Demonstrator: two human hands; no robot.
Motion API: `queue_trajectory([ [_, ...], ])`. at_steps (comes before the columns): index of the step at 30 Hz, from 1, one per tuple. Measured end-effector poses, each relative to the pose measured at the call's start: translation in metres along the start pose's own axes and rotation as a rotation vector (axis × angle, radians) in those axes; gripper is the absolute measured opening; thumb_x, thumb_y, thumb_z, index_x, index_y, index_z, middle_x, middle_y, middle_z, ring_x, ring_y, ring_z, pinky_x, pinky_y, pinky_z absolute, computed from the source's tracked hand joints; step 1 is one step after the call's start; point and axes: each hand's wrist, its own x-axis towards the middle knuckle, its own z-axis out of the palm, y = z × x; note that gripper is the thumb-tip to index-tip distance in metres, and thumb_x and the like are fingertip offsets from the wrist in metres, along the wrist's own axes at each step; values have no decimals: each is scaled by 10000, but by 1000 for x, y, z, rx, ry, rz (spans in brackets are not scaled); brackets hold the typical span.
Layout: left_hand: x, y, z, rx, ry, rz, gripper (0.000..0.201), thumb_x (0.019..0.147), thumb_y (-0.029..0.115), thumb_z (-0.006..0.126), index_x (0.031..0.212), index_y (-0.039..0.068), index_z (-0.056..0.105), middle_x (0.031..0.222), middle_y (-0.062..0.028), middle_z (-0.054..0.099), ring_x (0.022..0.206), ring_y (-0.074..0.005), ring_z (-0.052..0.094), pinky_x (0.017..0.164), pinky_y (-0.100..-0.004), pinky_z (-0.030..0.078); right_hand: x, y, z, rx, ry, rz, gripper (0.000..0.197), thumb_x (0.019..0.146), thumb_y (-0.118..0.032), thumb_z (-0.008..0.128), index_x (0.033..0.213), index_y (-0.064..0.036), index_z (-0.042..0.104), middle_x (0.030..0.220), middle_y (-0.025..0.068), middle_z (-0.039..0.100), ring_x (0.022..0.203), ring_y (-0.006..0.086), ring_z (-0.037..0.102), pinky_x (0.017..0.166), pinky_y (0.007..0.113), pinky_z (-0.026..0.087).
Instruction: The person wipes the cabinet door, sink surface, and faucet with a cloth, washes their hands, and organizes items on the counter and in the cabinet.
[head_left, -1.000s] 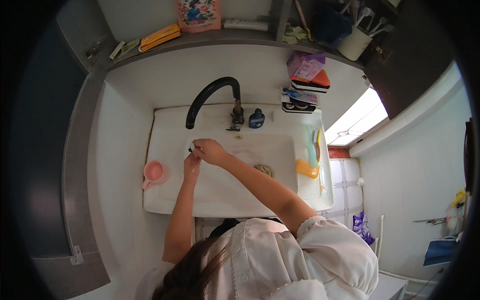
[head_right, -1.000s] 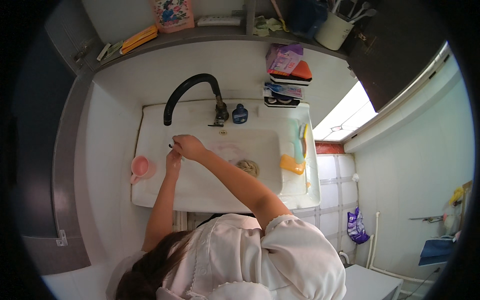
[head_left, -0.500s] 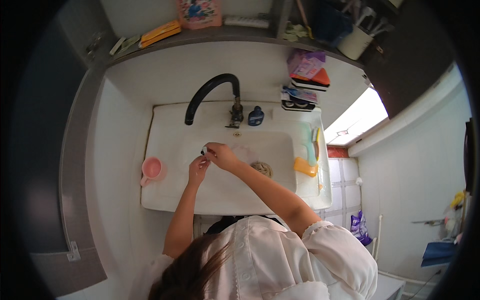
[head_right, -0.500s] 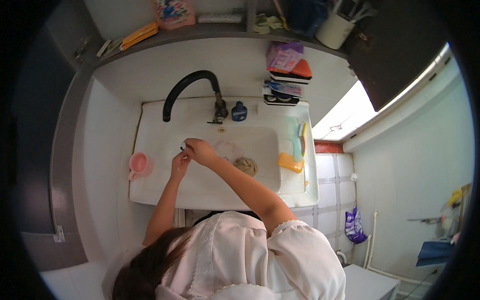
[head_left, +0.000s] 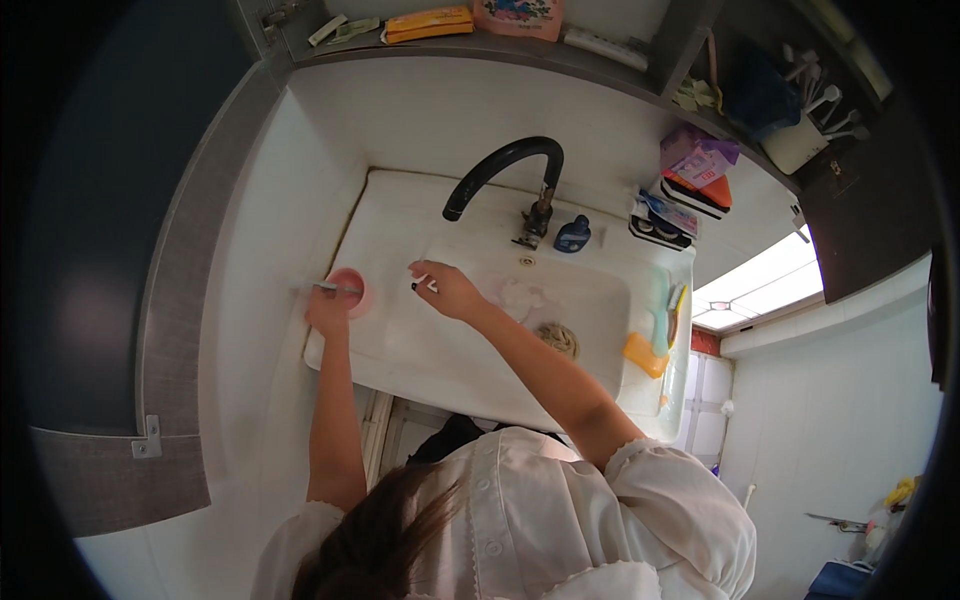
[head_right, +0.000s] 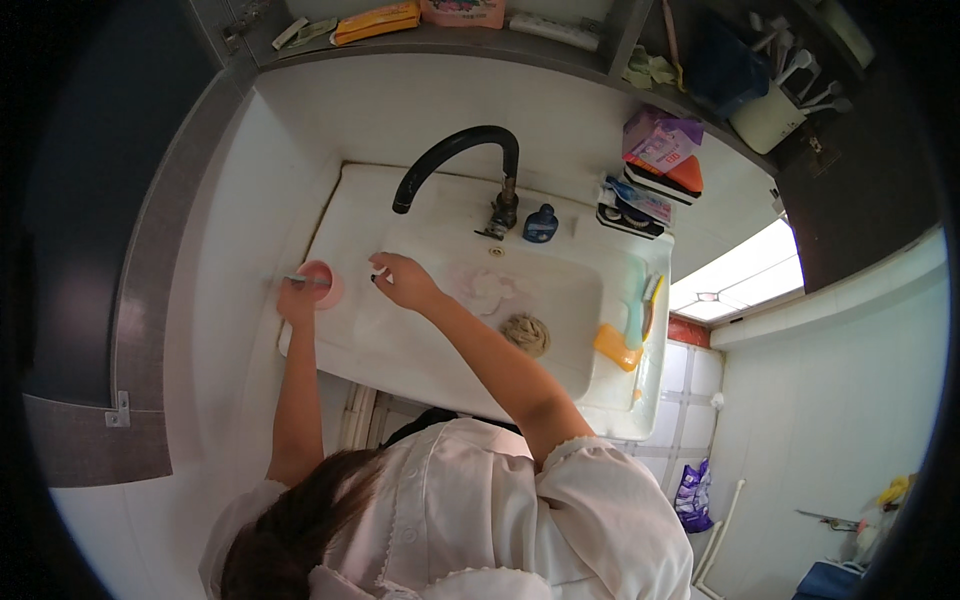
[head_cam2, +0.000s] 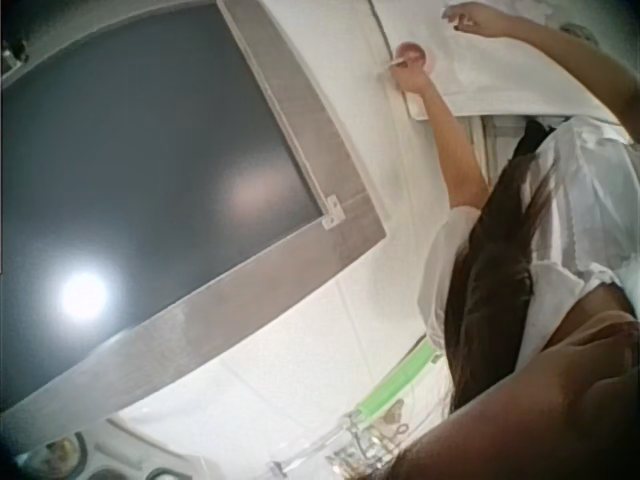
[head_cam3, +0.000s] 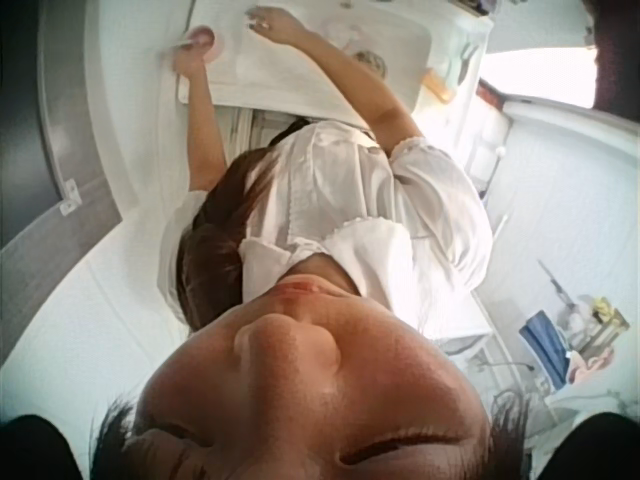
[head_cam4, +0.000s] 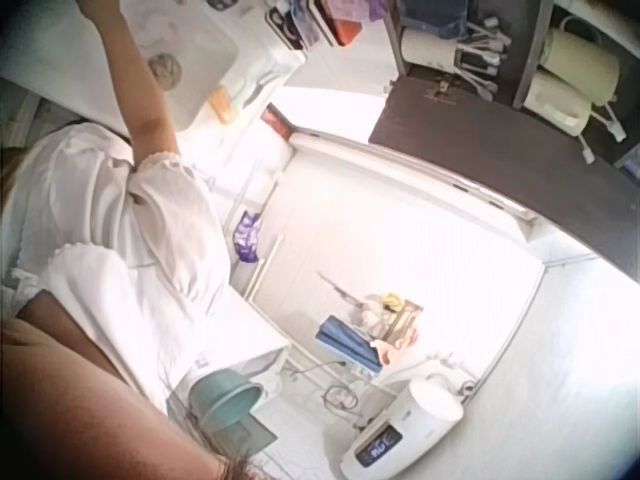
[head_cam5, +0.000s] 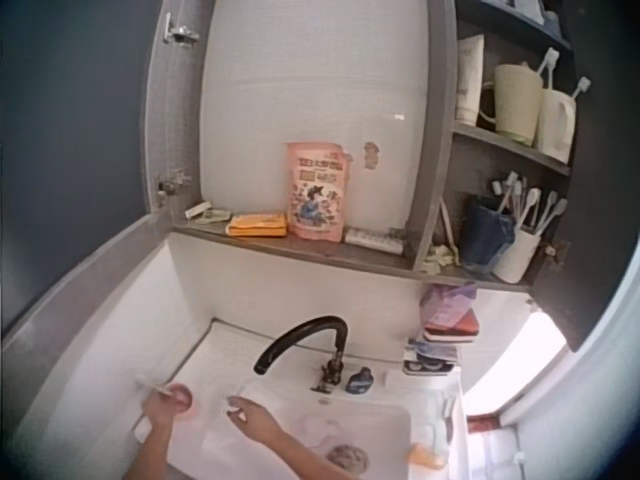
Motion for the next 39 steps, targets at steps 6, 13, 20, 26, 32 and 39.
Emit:
queue_trajectory([
  [6, 0, 13, 5, 219, -66, -116, 257, 663, 330, 555, 812, 121, 544, 768, -40, 587, 729, -207, 554, 700, -395, 331, 14, 3, 5, -73, 26, 2, 228, 695, -97, 500, 911, -22, 515, 831, 114, 553, 695, 230, 541, 620, 320, 429],
  [13, -6, 14, 1, 225, 76, -11, 223, 694, 217, 544, 802, 25, 514, 696, -102, 548, 663, -216, 539, 577, -326, 393, 51, -12, 6, -170, 45, -4, 153, 698, -160, 472, 754, -36, 542, 697, 135, 562, 652, 308, 530, 586, 382, 425],
  [20, -82, 91, 29, -689, -347, 134, 164, 750, 77, 494, 901, 17, 469, 696, -76, 501, 592, -135, 498, 540, -238, 400, 36, 1, -12, -183, 19, 186, 148, 719, -150, 467, 766, -35, 548, 676, 122, 563, 597, 251, 534, 540, 341, 415],
  [26, -67, 122, 65, -530, -708, 159, 117, 788, 99, 448, 832, 12, 512, 632, -41, 525, 546, -100, 500, 511, -207, 414, -37, 39, -80, -326, 746, 198, 354, 646, -45, 567, 980, -15, 455, 964, 179, 485, 859, 324, 474, 712, 392, 378],
  [32, -41, 98, 80, -417, -793, 55, 175, 746, 204, 495, 802, 48, 552, 627, -71, 574, 564, -175, 555, 543, -275, 425, -61, 120, -164, -797, 886, 331, 694, 543, -79, 664, 1140, -3, 318, 1119, 175, 385, 1022, 319, 377, 832, 368, 340],
  [39, -78, 98, 63, -15, -847, 286, 233, 727, 235, 541, 914, 100, 507, 716, -85, 577, 692, -249, 554, 600, -335, 437, -71, 151, -194, -393, 641, 422, 385, 585, -108, 633, 936, -7, 510, 715, 129, 551, 693, 259, 541, 639, 325, 427],
])
